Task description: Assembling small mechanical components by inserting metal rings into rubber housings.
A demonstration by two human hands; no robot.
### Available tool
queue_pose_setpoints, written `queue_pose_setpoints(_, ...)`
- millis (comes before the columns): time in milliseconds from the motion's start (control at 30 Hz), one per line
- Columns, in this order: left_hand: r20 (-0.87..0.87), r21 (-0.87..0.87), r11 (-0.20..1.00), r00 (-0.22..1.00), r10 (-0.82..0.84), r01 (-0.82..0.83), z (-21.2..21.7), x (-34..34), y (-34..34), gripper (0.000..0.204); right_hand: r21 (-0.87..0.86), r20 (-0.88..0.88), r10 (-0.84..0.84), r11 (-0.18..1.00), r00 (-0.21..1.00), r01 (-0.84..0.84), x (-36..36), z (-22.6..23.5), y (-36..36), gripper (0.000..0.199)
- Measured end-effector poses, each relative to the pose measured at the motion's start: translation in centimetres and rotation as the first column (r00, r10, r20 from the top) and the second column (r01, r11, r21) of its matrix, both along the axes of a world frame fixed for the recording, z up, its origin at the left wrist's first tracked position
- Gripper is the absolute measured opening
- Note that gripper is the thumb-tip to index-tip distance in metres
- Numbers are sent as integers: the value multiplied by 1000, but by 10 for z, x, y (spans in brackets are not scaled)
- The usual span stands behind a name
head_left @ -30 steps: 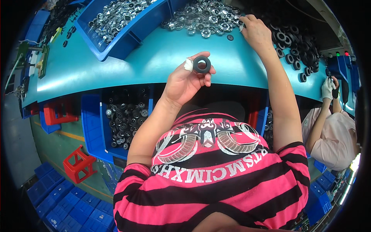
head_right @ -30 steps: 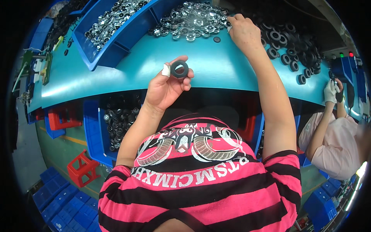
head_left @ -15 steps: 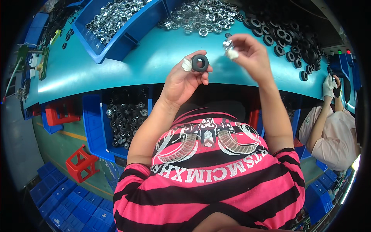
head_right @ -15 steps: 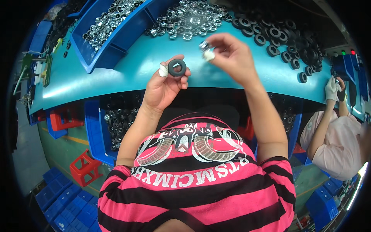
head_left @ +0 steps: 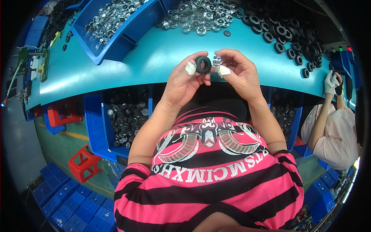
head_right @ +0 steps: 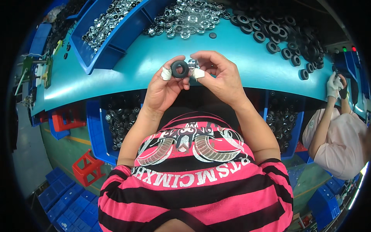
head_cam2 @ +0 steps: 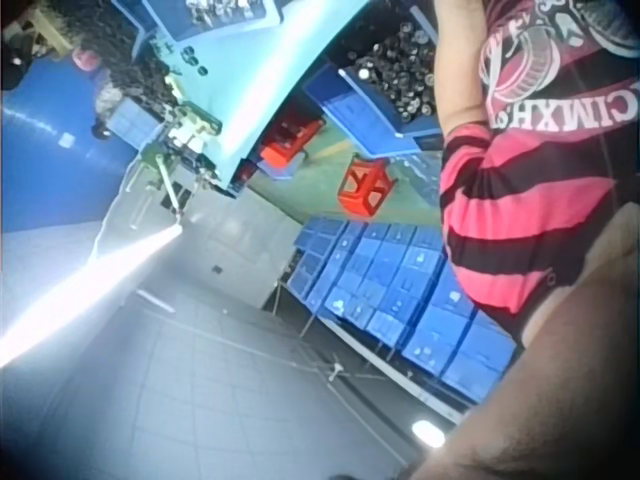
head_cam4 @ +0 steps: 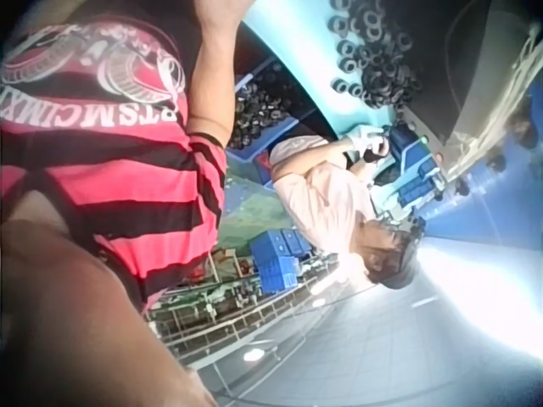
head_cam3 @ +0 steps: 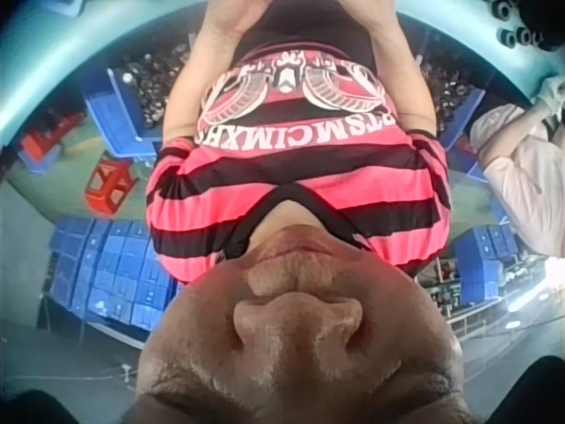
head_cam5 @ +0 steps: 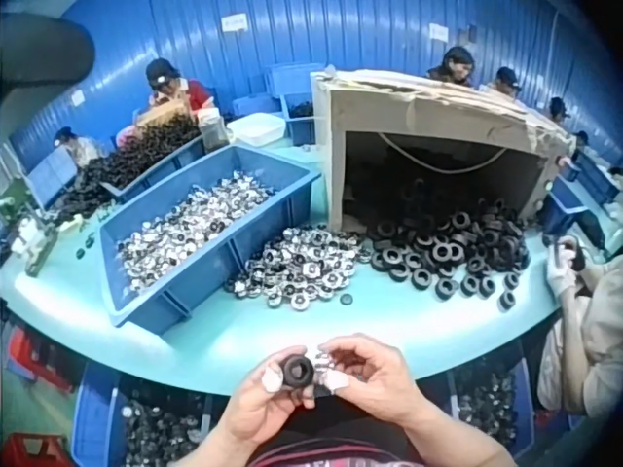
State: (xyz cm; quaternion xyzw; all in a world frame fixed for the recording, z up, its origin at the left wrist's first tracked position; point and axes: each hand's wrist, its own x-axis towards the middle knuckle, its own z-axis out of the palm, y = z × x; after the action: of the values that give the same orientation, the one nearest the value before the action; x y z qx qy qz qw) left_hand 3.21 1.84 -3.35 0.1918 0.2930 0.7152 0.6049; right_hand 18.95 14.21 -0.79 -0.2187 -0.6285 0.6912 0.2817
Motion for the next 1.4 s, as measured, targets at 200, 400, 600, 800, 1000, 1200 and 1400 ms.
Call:
queue_pose_setpoints(200, -833, 55, 948, 509, 216, -313, 1, 4, -2, 55, -194, -33, 17, 981, 999, -23, 6, -12, 0, 38)
queue_pose_setpoints(400, -950, 311, 880, -113, 290, -359, 20, 1, 0, 50, -288, -4, 30, 957, 1000, -30, 8, -14, -4, 39)
queue_pose_setpoints(600, -962, 264, 889, -33, 272, -374, 18, 3, -1, 48, -278, 0, 72, 958, 997, -69, 7, -15, -5, 40)
queue_pose_setpoints(800, -398, -116, 971, 906, 146, -207, 11, 6, -2, 48, -276, -18, 85, 957, 996, -86, 8, -16, -7, 41)
queue_pose_setpoints(1000, -72, -67, 997, 997, 24, -29, 0, 2, -6, 46, -97, -28, 30, 995, 999, -33, 6, -9, -14, 40)
queue_pose_setpoints(1200, -141, -98, 994, 989, 44, -58, 5, 9, -4, 48, 489, 88, -125, 870, 988, 66, 2, 0, -20, 37)
queue_pose_setpoints(1400, -172, -112, 992, 984, 42, -62, 5, 10, -7, 47, 634, 61, -213, 763, 975, 127, -2, 4, -24, 35)
